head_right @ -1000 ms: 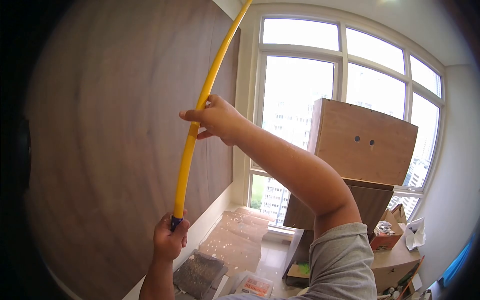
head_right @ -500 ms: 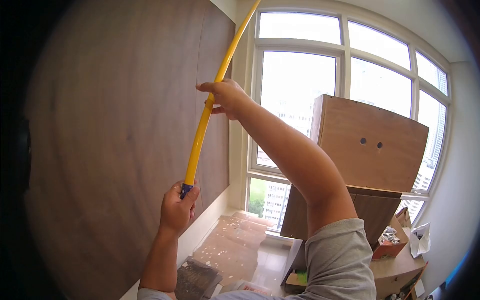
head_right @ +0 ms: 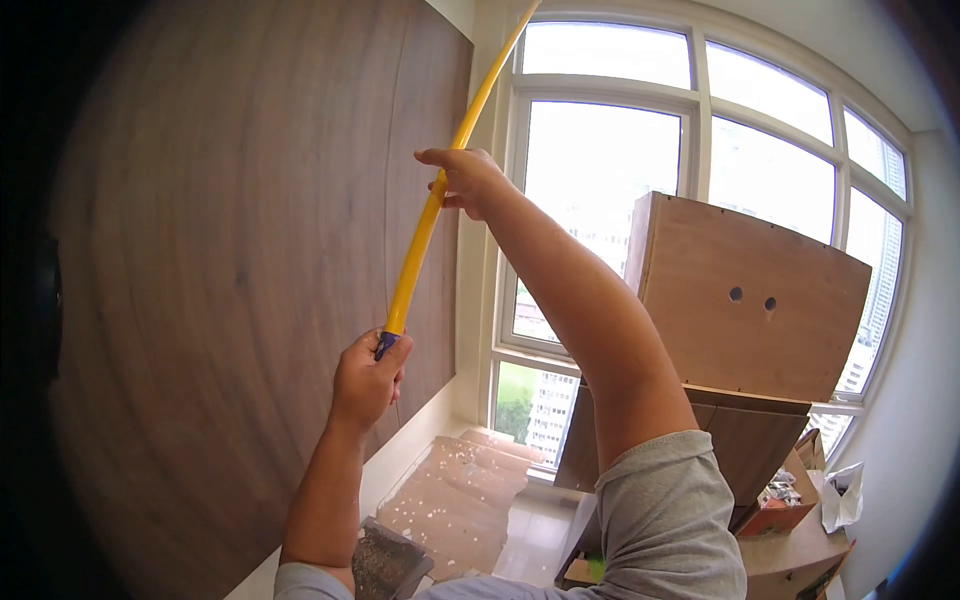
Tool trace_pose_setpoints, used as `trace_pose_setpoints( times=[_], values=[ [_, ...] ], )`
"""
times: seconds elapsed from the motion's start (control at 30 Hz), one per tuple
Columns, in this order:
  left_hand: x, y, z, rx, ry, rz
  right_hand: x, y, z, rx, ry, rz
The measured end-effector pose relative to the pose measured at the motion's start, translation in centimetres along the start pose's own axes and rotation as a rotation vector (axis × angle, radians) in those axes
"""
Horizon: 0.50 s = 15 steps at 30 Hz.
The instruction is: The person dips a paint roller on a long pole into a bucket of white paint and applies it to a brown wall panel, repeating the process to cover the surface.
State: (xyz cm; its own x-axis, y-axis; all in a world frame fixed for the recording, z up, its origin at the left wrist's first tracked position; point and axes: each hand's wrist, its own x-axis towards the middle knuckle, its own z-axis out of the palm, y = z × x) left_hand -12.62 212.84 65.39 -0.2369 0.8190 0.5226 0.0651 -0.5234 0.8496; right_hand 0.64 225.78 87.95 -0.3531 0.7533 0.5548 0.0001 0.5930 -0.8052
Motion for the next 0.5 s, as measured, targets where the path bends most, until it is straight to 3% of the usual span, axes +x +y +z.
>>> trace_pose_setpoints(
  times=[0.1, 0.5],
  values=[
    [0.3, 0.1, 0.1, -0.018, -0.001, -0.002, 0.7, -0.1, 0.4, 0.034, 0.105, 0.047],
    [-6.7, -3.3, -6.6, -0.013, 0.001, -0.019, -6.2, -1.0, 6.5, -0.107, -0.081, 0.023]
  ],
)
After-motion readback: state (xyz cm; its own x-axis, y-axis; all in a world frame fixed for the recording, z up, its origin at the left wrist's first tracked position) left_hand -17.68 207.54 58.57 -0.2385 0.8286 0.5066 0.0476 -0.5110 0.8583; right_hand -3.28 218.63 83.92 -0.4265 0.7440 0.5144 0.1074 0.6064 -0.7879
